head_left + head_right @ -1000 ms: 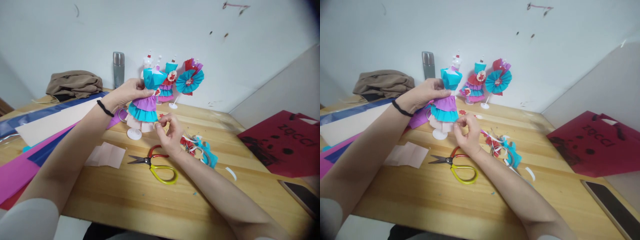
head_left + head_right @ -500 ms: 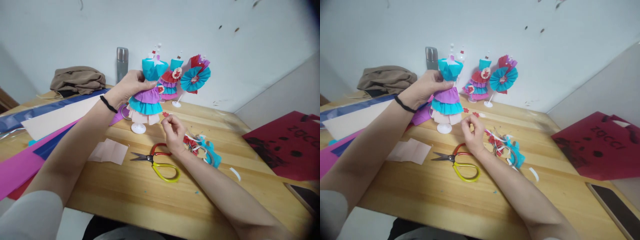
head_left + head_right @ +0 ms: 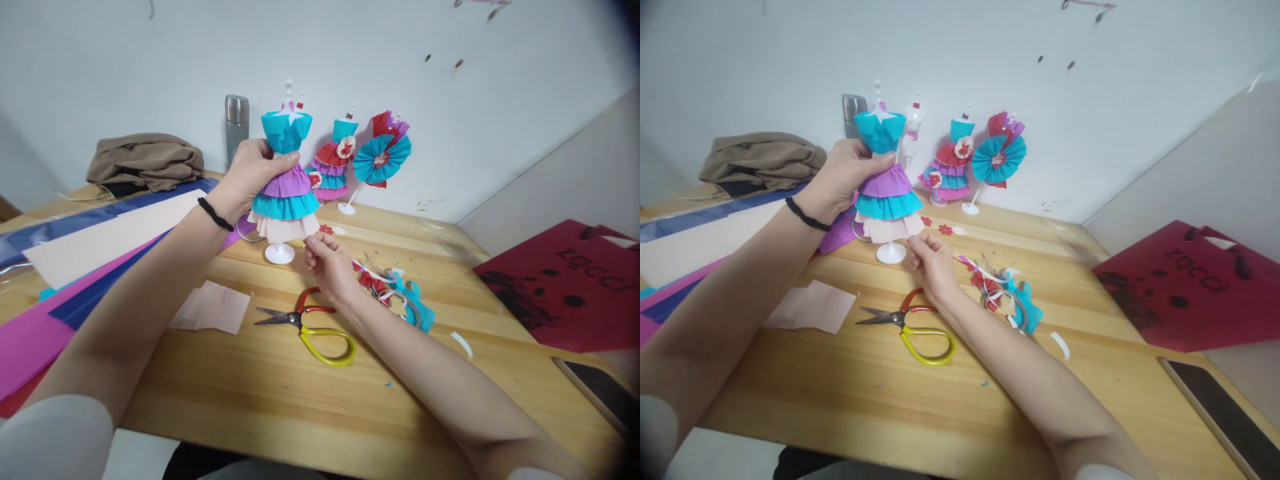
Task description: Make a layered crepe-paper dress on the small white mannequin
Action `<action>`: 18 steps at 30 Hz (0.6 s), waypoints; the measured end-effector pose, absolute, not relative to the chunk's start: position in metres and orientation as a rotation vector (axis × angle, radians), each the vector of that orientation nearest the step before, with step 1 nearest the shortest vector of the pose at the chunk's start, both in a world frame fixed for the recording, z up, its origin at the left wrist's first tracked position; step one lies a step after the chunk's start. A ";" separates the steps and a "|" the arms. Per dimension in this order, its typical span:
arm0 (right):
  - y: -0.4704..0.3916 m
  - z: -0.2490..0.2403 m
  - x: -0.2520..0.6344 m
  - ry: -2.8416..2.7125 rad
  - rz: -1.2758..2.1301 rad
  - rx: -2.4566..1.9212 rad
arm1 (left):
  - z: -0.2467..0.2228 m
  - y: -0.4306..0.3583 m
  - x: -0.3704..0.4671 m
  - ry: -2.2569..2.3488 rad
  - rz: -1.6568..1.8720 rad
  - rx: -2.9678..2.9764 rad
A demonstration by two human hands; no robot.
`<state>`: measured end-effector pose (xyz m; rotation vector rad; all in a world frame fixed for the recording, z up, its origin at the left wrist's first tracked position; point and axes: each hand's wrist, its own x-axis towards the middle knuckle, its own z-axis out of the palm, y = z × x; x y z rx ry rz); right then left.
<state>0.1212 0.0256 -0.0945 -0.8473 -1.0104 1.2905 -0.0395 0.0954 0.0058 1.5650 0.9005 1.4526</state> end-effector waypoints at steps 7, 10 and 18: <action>0.032 -0.094 0.126 -0.901 1.405 -0.751 | 0.002 0.101 -0.040 0.889 1.460 1.633; 0.033 -0.095 0.127 -0.869 1.447 -0.753 | 0.002 0.100 -0.039 0.904 1.445 1.646; 0.035 -0.103 0.125 -0.869 1.487 -0.793 | -0.002 0.103 -0.039 0.928 1.417 1.613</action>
